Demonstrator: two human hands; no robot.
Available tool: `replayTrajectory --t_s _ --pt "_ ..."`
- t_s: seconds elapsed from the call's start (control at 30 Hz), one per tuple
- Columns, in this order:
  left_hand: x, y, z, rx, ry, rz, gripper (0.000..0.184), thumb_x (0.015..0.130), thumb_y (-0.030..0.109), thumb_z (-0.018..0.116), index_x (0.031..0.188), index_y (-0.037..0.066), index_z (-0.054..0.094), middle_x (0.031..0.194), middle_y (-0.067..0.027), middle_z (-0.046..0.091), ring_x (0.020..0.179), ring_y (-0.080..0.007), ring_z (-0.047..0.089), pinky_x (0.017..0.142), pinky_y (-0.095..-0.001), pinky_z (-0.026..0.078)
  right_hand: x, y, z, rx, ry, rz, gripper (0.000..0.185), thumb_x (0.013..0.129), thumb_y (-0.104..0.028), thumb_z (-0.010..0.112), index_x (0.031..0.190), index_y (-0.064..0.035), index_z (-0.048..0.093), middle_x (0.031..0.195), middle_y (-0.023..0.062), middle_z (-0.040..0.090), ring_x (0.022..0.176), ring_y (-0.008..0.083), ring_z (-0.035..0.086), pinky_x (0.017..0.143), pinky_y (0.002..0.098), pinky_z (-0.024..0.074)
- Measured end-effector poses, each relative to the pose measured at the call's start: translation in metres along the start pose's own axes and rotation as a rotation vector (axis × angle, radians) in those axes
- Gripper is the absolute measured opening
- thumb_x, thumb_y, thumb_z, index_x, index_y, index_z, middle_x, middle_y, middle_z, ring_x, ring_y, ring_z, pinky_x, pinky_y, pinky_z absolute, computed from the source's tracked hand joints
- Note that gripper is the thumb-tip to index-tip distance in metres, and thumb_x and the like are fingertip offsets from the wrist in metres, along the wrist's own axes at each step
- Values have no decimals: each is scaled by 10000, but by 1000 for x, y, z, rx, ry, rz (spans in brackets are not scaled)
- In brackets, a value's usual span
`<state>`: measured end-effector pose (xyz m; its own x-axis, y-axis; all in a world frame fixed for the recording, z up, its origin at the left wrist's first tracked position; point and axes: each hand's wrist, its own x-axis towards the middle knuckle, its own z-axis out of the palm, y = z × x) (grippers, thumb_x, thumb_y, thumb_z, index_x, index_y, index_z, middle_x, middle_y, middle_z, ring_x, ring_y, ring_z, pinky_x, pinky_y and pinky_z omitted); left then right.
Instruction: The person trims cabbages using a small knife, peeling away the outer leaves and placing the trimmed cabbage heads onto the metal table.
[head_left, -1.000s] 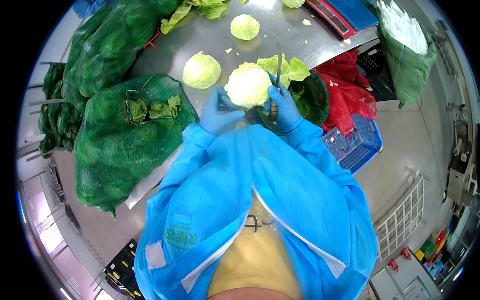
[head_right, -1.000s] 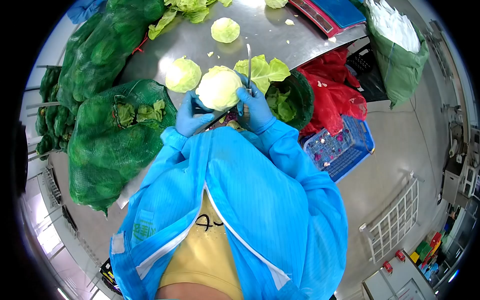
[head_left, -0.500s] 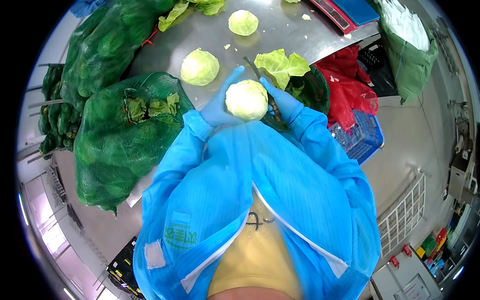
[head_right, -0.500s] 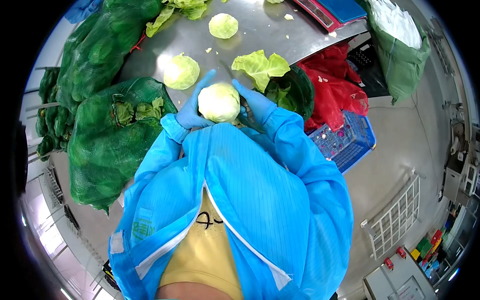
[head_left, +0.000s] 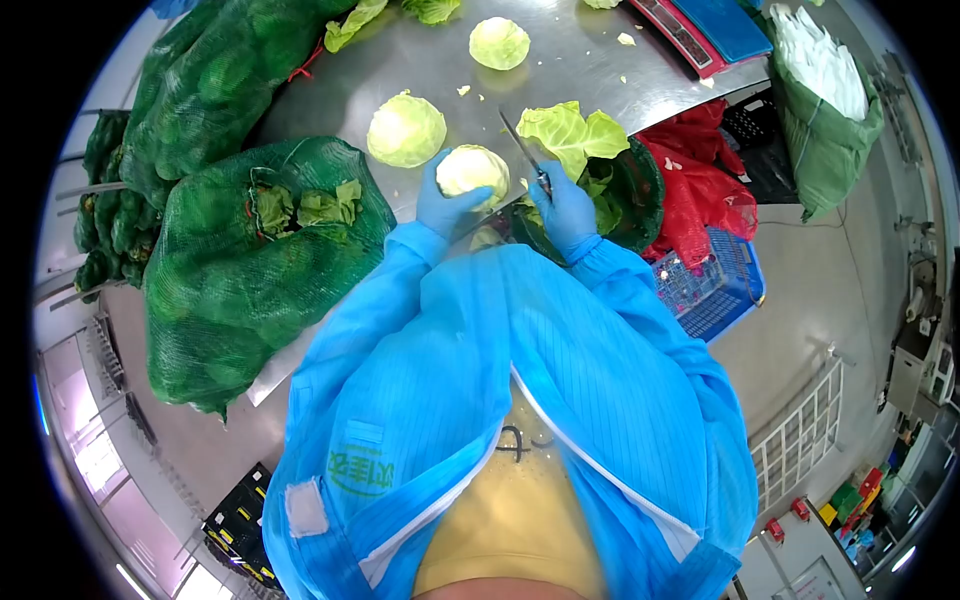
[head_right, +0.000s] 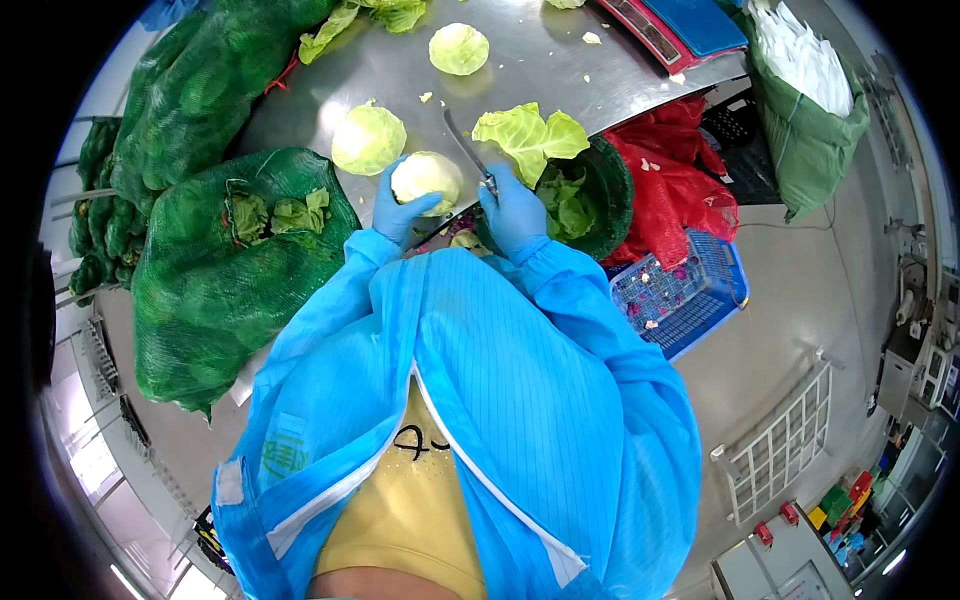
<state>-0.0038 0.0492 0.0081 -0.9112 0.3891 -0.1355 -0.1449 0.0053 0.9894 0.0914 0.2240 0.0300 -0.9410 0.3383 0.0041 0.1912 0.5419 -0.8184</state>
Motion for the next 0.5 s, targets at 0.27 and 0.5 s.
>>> replayTrajectory --t_s 0.27,0.5 --pt "-1 -5 13 816 117 134 945 500 282 860 1252 -11 369 1162 -180 446 1057 -299 481 912 -381 436 -2 -4 25 -125 -240 40 547 914 -449 410 1382 -193 289 823 212 627 730 386 607 627 479 471" --pt "-4 2 16 779 65 181 1012 471 283 855 1302 34 334 1159 -198 424 1071 -336 437 926 -396 416 -6 -6 22 -164 -295 94 522 925 -434 394 1396 -253 262 816 219 626 729 392 606 624 489 470"
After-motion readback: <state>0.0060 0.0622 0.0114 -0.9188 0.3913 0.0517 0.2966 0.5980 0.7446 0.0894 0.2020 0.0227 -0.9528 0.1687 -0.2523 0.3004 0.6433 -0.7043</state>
